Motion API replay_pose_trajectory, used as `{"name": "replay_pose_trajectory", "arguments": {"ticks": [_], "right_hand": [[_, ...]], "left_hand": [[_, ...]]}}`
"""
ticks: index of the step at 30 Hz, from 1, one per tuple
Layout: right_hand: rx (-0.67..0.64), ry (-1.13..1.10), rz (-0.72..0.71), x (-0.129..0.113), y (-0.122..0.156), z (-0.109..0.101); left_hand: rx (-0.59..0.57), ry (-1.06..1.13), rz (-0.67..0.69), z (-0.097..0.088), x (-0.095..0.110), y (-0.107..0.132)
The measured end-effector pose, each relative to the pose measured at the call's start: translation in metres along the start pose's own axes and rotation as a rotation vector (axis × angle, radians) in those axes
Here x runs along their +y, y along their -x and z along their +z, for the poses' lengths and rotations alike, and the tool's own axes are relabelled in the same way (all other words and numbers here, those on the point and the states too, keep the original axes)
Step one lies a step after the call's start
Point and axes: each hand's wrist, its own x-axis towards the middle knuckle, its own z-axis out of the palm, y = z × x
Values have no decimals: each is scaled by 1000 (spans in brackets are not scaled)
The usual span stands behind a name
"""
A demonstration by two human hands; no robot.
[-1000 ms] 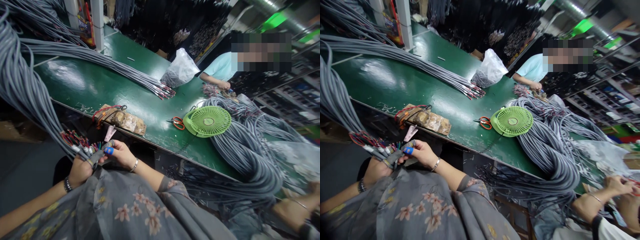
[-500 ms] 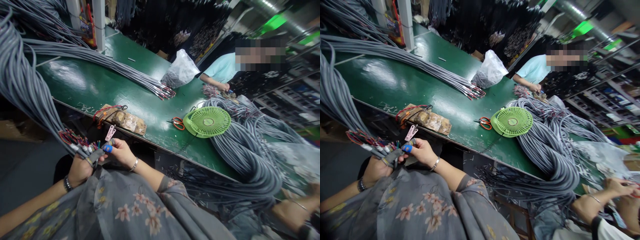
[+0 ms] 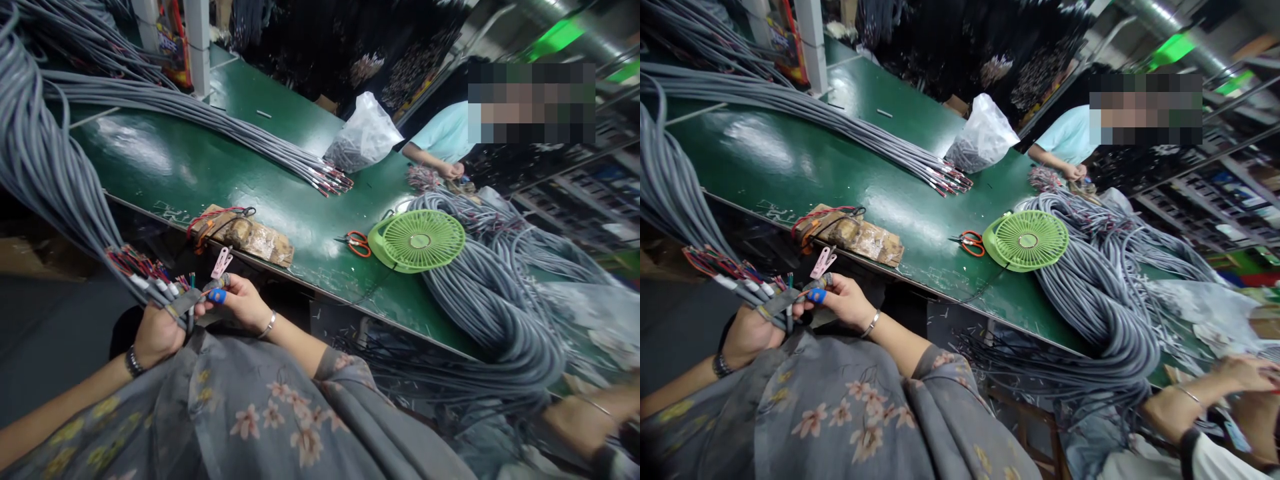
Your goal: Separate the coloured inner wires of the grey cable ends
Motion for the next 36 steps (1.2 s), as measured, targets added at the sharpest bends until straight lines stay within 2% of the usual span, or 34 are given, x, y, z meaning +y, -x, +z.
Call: {"name": "replay_pose_trajectory", "arguments": {"ticks": [5, 11, 18, 22, 25, 27, 30, 33, 36], "right_hand": [[-27, 0, -14, 1, -4, 1], [6, -15, 24, -2, -7, 6], [72, -18, 61, -6, -3, 8], [90, 15, 32, -4, -1, 4], [185, -37, 28, -2, -5, -2], [235, -85, 74, -2, -11, -6], [177, -91, 128, -6, -20, -7], [128, -57, 62, -10, -25, -3], [241, 16, -50, -10, -27, 1]], "left_hand": [[-36, -21, -8, -3, -1, -1], [-99, -77, -25, -9, -1, 1], [-11, -88, -8, 1, 9, 4], [49, -38, -20, 4, 10, 3], [81, 14, -4, 3, 8, 3], [69, 28, 17, 3, 7, 5], [51, 20, 50, 6, 9, 6], [43, -6, 42, 11, 8, 5], [26, -23, 35, 13, 6, 5]]}}
